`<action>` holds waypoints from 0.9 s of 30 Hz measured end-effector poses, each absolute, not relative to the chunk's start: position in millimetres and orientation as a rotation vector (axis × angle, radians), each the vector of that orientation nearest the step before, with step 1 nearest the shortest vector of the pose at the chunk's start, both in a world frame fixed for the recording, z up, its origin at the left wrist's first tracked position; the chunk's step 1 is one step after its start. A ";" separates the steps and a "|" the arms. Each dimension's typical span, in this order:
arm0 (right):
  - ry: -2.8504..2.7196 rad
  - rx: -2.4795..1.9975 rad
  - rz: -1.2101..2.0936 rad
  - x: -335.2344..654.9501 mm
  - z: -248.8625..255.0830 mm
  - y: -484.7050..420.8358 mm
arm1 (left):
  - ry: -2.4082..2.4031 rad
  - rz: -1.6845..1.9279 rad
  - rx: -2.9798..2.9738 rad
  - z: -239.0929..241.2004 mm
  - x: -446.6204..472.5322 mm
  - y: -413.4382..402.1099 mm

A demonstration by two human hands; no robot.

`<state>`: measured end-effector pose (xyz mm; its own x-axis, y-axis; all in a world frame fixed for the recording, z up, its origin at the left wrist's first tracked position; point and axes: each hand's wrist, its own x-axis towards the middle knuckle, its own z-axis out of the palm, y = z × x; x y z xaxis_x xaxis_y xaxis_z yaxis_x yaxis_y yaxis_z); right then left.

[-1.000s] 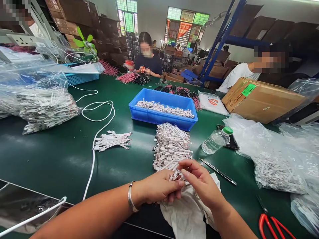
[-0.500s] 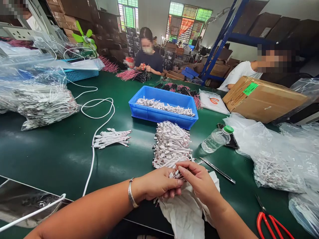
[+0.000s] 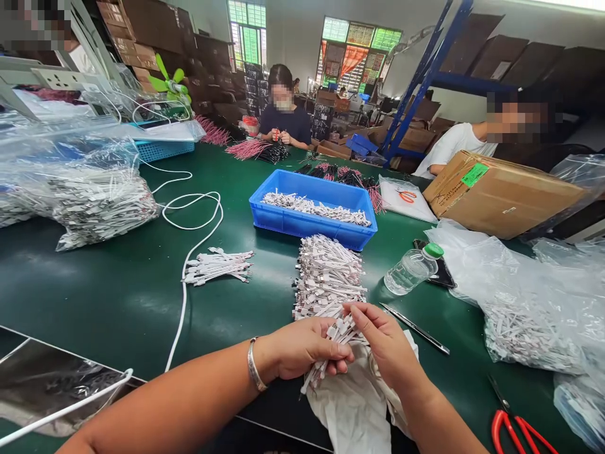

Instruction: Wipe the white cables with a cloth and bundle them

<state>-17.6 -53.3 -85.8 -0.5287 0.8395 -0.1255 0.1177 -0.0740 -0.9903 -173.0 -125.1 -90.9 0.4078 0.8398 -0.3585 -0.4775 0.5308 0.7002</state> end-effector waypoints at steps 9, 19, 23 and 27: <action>-1.606 -0.926 1.734 -15.0 -84.1 -54.7 | 0.764 0.919 0.536 -84.6 -170.9 -125.2; -1.680 -0.712 1.918 -26.3 -83.4 -80.5 | 1.008 1.505 0.812 -71.9 -171.9 -132.1; -1.919 -0.685 1.770 -29.6 -79.2 -85.9 | 1.103 1.385 1.003 -70.9 -169.3 -137.3; -1.872 -0.629 1.939 -28.6 -79.8 -85.1 | 1.064 1.275 1.063 -70.3 -169.8 -138.2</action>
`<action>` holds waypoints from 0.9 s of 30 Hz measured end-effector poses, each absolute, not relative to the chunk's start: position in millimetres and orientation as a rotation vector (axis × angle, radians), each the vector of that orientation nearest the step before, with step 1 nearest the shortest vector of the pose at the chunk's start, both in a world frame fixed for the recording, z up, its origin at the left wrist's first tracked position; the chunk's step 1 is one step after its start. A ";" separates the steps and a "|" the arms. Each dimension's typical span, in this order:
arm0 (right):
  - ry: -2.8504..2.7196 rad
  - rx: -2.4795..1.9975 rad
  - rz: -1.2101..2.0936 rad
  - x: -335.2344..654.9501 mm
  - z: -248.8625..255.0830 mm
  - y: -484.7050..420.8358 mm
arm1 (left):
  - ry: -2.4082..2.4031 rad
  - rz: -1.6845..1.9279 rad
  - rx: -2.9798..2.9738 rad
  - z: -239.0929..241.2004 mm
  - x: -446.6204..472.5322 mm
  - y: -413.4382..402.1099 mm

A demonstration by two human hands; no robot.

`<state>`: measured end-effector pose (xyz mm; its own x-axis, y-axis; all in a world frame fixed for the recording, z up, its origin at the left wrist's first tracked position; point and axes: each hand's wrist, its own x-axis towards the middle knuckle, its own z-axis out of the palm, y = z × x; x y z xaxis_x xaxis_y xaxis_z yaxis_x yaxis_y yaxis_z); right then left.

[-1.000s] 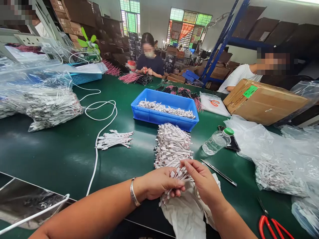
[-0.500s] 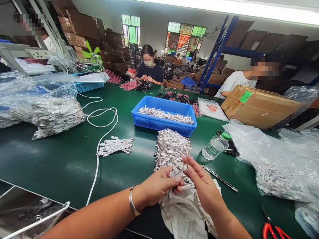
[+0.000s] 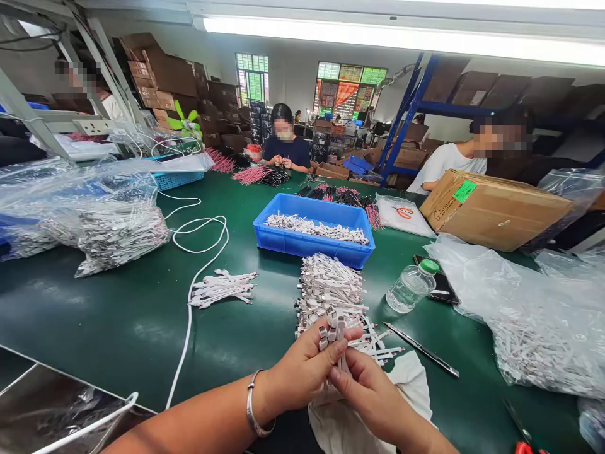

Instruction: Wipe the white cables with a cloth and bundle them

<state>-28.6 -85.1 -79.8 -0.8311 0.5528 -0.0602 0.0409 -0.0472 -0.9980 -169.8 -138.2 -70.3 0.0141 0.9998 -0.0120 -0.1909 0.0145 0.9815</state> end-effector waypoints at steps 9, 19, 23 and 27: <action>-1.662 -0.565 2.398 -30.6 -94.8 -89.3 | 0.931 0.984 1.008 -66.3 -177.9 -136.6; -2.324 -0.880 1.139 -21.0 -88.8 -79.8 | 0.798 1.262 0.713 -83.4 -172.7 -127.9; -2.434 -1.041 0.905 -13.7 -89.6 -75.7 | 0.788 1.266 0.688 -85.7 -170.1 -128.7; -2.395 -0.991 1.134 -15.9 -86.3 -74.8 | 0.801 1.257 0.704 -87.3 -170.0 -128.1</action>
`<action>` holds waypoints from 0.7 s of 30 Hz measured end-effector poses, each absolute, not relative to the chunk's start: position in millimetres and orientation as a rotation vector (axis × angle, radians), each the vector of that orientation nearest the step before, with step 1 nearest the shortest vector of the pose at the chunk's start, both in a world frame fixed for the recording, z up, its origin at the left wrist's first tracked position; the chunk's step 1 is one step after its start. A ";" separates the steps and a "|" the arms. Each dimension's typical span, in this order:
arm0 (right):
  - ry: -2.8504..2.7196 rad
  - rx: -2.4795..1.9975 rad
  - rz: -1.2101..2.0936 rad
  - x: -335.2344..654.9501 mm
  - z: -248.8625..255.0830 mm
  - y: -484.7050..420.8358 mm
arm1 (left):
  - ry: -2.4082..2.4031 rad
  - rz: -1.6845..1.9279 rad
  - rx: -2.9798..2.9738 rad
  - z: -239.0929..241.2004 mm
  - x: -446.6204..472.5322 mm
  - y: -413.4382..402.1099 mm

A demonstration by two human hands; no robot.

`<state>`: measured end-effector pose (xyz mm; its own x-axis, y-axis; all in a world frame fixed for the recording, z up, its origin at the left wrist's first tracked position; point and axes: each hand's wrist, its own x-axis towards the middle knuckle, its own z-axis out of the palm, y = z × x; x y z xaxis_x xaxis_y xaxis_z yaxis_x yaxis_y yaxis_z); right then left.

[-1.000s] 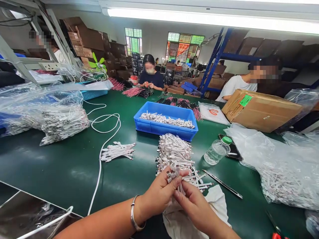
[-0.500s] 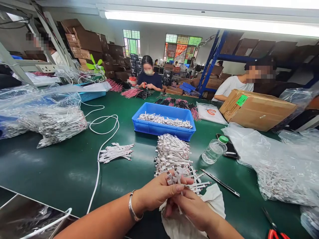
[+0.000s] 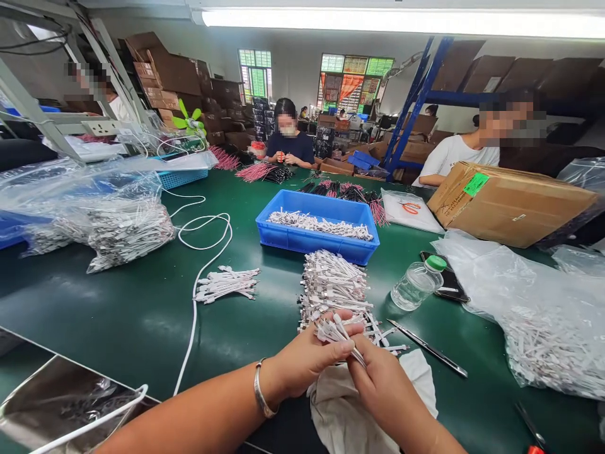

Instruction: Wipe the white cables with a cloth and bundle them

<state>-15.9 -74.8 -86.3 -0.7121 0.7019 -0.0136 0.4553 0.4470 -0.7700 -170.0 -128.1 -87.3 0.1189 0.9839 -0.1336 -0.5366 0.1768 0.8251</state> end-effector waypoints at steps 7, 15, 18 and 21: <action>-1.907 -0.971 1.960 -25.4 -83.4 -80.6 | 0.813 1.242 0.644 -88.6 -172.6 -125.9; -1.762 -0.818 2.176 -25.9 -101.8 -77.4 | 0.745 1.259 0.552 -90.0 -175.5 -125.7; -1.577 -0.762 2.337 -26.9 -100.5 -78.0 | 0.708 1.240 0.560 -88.0 -178.5 -125.9; -1.401 -0.801 2.411 -27.6 -94.7 -80.3 | 0.668 1.221 0.573 -86.4 -180.9 -126.1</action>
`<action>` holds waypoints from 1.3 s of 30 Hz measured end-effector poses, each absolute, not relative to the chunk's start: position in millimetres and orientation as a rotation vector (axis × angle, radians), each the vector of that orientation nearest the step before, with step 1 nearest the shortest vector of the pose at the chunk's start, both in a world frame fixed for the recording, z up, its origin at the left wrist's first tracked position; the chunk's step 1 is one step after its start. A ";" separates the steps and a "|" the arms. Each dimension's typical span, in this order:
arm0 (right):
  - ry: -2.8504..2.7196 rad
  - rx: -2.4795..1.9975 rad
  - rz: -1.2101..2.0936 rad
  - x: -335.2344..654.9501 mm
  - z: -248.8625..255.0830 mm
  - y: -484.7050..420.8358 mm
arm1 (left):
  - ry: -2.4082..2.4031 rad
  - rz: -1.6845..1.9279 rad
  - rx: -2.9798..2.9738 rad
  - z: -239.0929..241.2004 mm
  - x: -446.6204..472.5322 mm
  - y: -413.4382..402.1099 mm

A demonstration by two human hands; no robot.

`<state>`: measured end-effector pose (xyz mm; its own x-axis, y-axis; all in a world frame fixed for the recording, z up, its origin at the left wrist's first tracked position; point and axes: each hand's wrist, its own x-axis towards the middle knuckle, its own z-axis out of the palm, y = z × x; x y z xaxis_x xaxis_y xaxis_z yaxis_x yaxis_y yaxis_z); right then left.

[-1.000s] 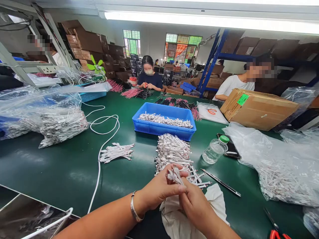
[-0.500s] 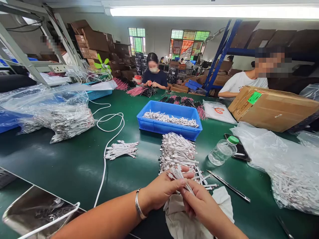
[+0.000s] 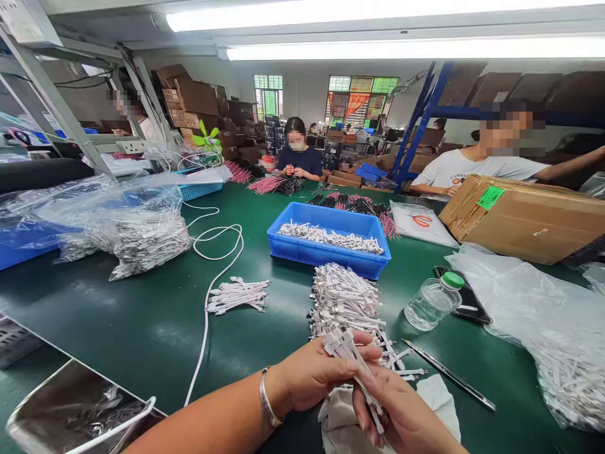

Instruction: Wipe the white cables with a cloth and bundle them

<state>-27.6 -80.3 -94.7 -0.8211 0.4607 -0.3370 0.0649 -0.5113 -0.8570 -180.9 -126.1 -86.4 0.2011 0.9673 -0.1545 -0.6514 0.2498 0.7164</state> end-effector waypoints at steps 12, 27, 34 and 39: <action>-1.675 -0.824 2.093 -25.3 -93.0 -78.2 | 0.626 1.207 0.589 -83.2 -184.6 -125.7; -1.442 -0.929 2.280 -33.0 -90.9 -81.7 | 0.808 1.332 0.615 -86.9 -178.6 -122.2; -1.682 -0.904 2.031 -31.2 -100.3 -77.1 | 0.869 1.419 0.530 -76.8 -182.8 -119.1; -1.618 -0.922 2.058 -31.4 -99.0 -77.6 | 1.019 1.454 0.561 -78.0 -185.1 -115.7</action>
<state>-31.4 -77.6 -99.0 -0.7205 0.6397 -0.2675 0.1087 -0.2768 -0.9548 -185.1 -115.7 -78.0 -0.1701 0.9602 -0.2214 -0.5356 0.0985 0.8387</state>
